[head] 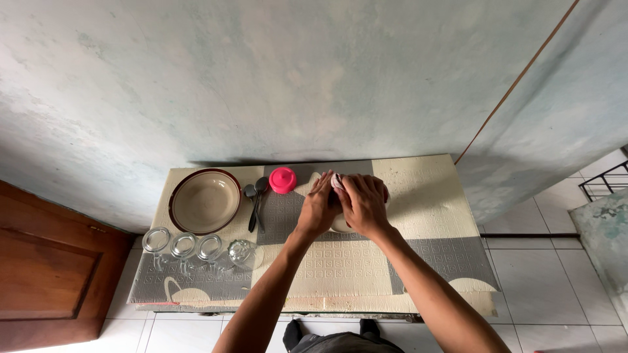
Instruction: The person wipes ceramic plates with a checkered cloth at a small side table, turning each plate to clean both sides. They carry one wiped plate to a larger dining table covered with a white cloth and place it there, then return to wiping more plates.
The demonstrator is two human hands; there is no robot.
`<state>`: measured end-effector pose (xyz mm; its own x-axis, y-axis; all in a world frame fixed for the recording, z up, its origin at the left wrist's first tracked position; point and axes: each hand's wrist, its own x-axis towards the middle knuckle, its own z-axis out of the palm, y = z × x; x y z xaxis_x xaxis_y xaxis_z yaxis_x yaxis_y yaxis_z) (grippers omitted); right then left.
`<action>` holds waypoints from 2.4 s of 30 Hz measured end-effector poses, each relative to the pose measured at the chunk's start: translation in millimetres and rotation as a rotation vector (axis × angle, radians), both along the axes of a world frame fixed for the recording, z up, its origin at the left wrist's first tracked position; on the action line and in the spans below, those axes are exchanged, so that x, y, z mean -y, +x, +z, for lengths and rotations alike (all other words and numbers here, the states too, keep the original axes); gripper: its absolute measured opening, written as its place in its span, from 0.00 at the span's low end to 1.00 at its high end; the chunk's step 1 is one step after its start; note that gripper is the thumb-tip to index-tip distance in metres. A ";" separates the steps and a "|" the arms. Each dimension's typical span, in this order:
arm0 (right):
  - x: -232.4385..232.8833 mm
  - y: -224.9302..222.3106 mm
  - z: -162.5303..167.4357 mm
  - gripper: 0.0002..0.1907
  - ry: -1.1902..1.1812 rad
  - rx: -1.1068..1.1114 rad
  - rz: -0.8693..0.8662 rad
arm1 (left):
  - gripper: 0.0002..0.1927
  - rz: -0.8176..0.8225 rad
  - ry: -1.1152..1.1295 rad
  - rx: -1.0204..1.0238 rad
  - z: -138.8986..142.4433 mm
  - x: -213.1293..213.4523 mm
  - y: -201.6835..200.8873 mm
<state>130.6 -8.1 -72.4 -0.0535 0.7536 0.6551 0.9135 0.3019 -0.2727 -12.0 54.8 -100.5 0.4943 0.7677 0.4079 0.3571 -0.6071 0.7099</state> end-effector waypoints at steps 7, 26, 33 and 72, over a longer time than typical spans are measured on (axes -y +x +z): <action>8.5 22.7 -36.8 0.19 -0.002 -0.420 -0.162 | 0.27 0.062 -0.040 0.049 10.7 10.2 -25.7; 33.7 -9.8 -12.4 0.25 -0.039 -0.261 0.103 | 0.17 0.200 -0.328 0.410 28.8 -0.1 18.2; 18.8 2.1 0.5 0.23 -0.115 -0.313 -0.026 | 0.19 0.280 -0.457 0.517 39.9 -5.3 10.0; 15.8 -2.3 24.0 0.20 -0.132 -0.464 0.165 | 0.19 0.188 -0.530 0.658 82.4 -29.6 -15.4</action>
